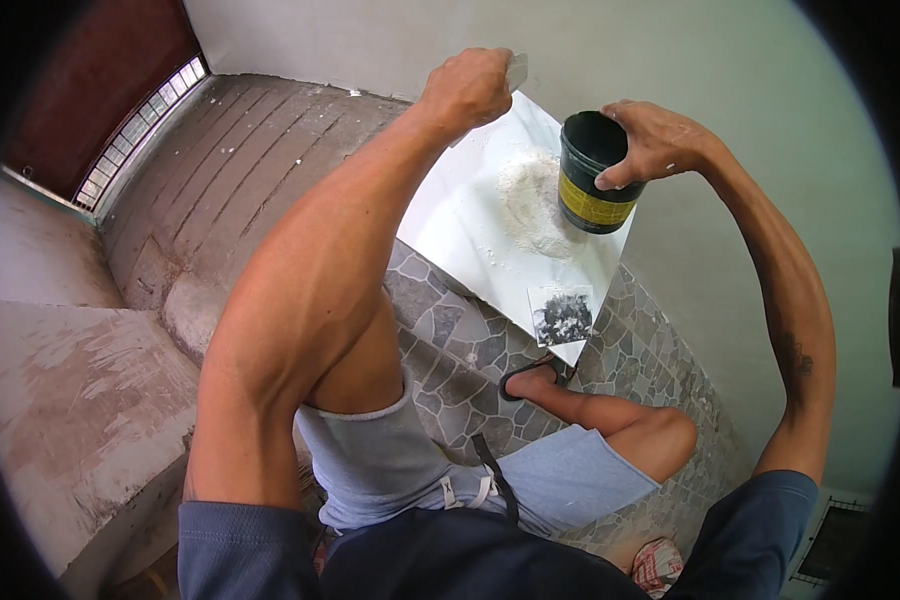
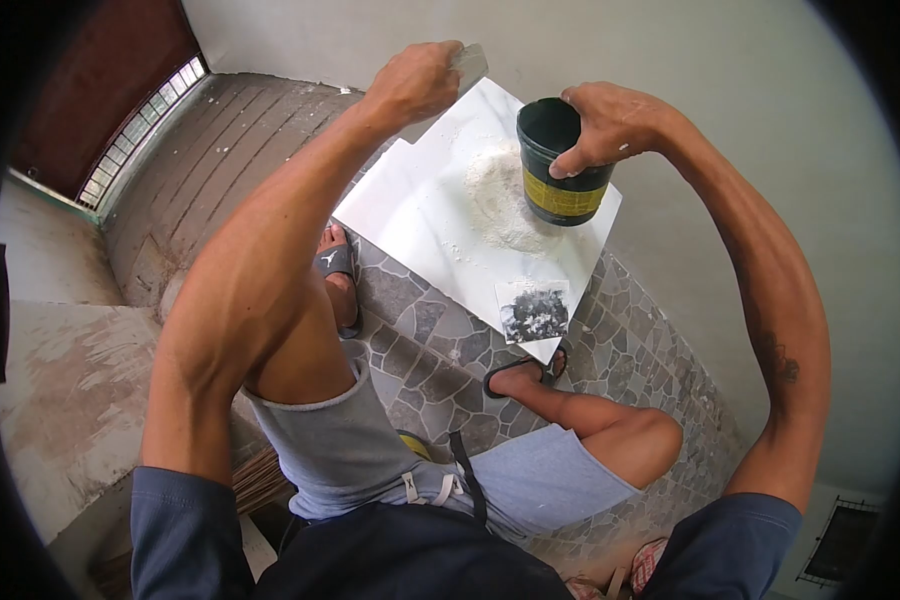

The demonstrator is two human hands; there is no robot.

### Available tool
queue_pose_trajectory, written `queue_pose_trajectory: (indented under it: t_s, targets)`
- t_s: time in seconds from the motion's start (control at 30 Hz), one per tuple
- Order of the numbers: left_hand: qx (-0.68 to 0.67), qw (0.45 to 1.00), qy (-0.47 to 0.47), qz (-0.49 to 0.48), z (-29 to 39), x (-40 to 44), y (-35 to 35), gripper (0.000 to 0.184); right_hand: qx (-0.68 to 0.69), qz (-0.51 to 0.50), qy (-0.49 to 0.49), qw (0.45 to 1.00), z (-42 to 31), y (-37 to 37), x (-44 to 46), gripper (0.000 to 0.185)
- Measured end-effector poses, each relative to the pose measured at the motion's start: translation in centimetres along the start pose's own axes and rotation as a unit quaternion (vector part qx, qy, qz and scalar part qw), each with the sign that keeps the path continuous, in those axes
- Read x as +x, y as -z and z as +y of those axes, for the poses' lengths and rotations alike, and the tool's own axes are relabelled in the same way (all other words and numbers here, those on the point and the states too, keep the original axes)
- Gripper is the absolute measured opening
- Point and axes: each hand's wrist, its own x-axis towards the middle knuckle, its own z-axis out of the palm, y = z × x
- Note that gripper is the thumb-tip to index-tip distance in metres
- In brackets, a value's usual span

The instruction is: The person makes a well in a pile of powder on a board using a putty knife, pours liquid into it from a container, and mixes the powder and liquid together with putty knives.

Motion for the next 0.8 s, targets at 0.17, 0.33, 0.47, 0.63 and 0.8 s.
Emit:
queue_pose_trajectory:
  t_s: [0.17,0.33,0.47,0.63,0.8]
  targets:
    - [0.003,1.000,-0.002,0.006,0.0,0.0,0.0,0.028,-0.003,-0.002,-0.001,1.000,-0.2,0.1,-0.1,0.097]
    - [0.008,1.000,-0.007,0.010,-0.1,-0.1,-0.1,0.028,-0.004,-0.007,0.000,1.000,0.0,0.2,0.2,0.098]
    - [0.007,1.000,-0.005,0.010,0.0,-0.1,-0.1,0.028,-0.008,-0.006,0.006,1.000,0.0,0.4,0.4,0.098]
    - [0.004,1.000,-0.005,0.015,-0.2,0.0,-0.3,0.028,-0.007,-0.006,0.009,1.000,-0.3,0.8,0.6,0.097]
    - [0.007,1.000,-0.007,0.012,-0.2,0.0,-0.3,0.027,-0.007,0.003,0.014,1.000,-0.5,1.0,0.7,0.098]
